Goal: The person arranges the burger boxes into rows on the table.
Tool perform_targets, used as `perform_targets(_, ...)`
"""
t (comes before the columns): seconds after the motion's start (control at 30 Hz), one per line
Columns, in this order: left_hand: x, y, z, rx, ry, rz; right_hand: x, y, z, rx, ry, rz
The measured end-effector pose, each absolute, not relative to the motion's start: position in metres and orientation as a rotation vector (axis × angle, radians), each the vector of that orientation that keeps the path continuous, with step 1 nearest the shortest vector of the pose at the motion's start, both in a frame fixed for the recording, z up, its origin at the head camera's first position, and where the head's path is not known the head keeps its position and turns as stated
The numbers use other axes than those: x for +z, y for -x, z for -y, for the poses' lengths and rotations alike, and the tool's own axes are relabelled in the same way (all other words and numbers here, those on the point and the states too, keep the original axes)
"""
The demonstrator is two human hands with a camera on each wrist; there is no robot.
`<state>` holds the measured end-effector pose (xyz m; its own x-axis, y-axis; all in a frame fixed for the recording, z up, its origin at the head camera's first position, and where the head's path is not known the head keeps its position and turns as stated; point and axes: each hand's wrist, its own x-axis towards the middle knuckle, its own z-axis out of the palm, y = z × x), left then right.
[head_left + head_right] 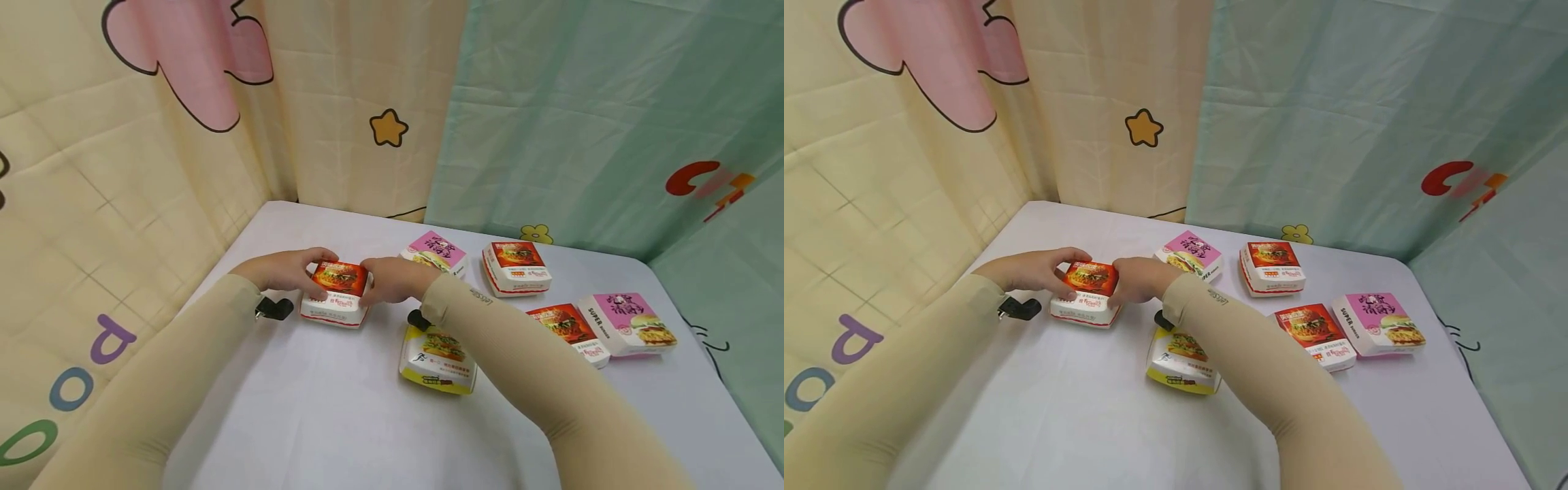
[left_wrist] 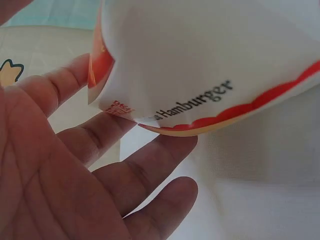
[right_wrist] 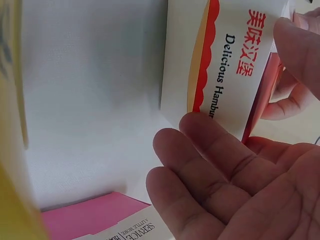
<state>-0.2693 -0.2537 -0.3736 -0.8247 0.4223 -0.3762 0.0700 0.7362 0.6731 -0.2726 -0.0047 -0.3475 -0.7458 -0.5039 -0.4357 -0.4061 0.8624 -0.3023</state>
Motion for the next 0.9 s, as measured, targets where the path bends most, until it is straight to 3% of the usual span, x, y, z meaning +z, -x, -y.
perform_targets(0.9, -0.3722, 0.2633, 0.2489, 0.933, -0.383, -2.339, -0.3463, 0.2660, 0.0012, -0.243, 0.654, -2.514)
